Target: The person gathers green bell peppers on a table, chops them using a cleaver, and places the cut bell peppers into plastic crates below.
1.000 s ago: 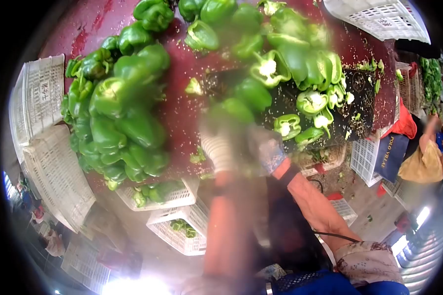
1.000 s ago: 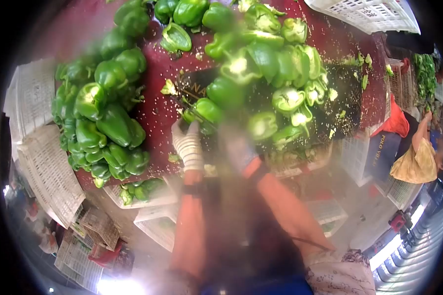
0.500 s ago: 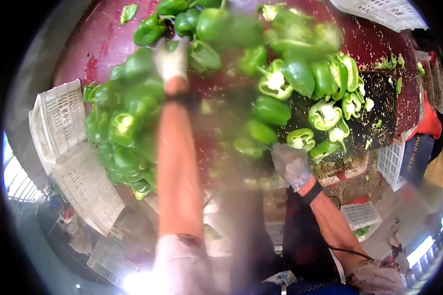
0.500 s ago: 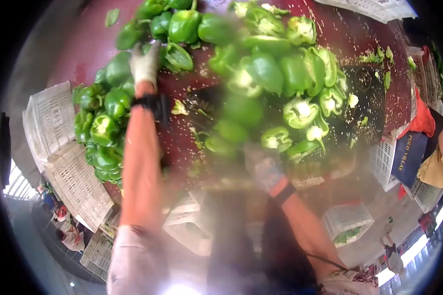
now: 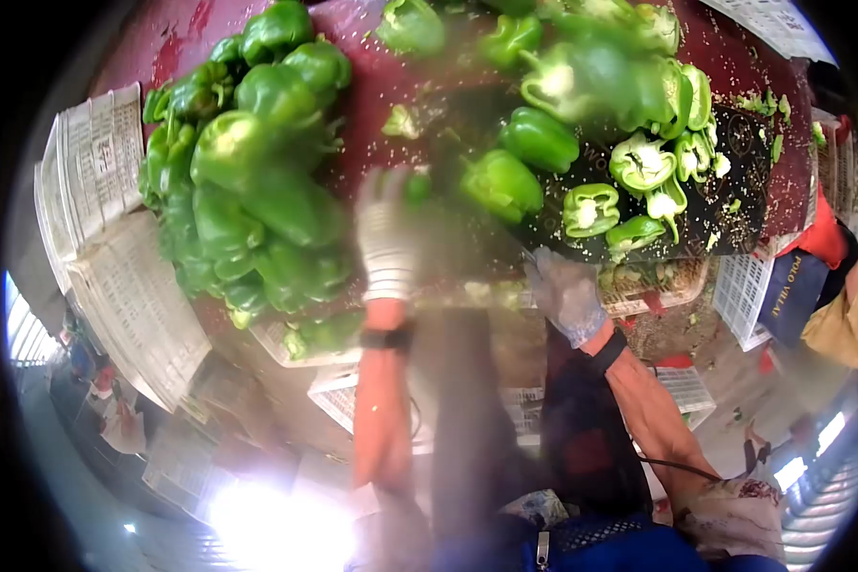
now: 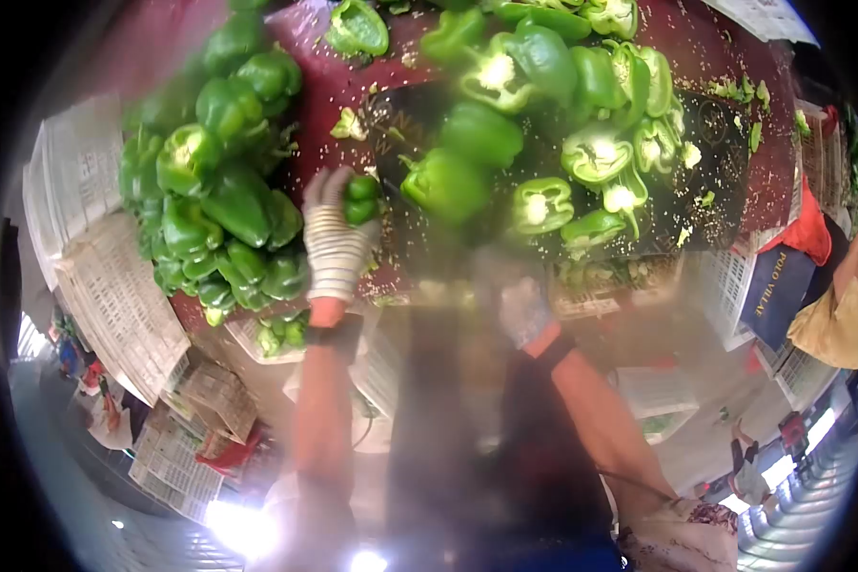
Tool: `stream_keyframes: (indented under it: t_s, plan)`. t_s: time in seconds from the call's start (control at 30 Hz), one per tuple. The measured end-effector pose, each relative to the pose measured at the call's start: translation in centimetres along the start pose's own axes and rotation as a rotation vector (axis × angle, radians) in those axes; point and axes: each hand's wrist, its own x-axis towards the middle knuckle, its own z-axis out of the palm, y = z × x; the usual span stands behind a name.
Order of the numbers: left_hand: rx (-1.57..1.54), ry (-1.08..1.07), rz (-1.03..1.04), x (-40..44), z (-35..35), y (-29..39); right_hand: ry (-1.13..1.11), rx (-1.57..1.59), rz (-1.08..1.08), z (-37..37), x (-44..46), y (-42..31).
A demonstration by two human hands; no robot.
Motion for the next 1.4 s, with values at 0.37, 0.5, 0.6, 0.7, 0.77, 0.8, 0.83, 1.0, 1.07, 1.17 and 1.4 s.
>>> stream_keyframes:
  t_s: [0.37,0.5,0.6,0.7,0.77,0.8,0.83,1.0,1.07,1.17,1.4]
  plan:
    - [-0.957,0.199,-0.586,-3.7,-1.5,2.6,-0.081,-0.469,-0.125,0.6,5.6,-6.7]
    - [-0.657,0.237,-0.432,-2.6,0.1,1.1,0.031,-0.283,0.144,-1.1,5.9,-6.1]
    - [-0.352,0.271,-0.242,-2.5,1.0,1.3,0.048,-0.29,0.194,-0.5,4.3,-3.7]
    - [-0.632,0.171,-0.348,-2.4,0.3,0.5,0.076,-0.268,0.174,-0.7,3.7,-3.4]
    - [-0.565,0.142,-0.368,-2.4,0.4,-0.7,0.079,-0.294,0.154,-1.1,4.1,-4.2]
    - [-0.377,0.094,-0.328,-2.0,0.6,-1.3,0.083,-0.323,0.137,-0.2,3.8,-3.0]
    - [-0.199,0.054,-0.285,-1.3,1.0,-1.4,0.087,-0.351,0.119,0.7,3.4,-1.9]
    - [-1.051,0.125,-0.28,-0.6,-0.4,0.9,0.106,-0.36,0.201,0.8,4.0,-1.3]
    - [-0.552,-0.011,0.006,-0.8,-1.0,3.4,0.173,-0.344,0.261,0.7,3.9,-2.4]
    - [-0.322,0.057,0.145,-2.6,3.7,4.1,0.173,-0.263,0.338,-1.7,4.3,-4.2]
    - [-1.225,-0.076,-0.374,-4.7,0.5,5.8,0.239,-0.163,0.174,-5.6,5.5,-8.1]
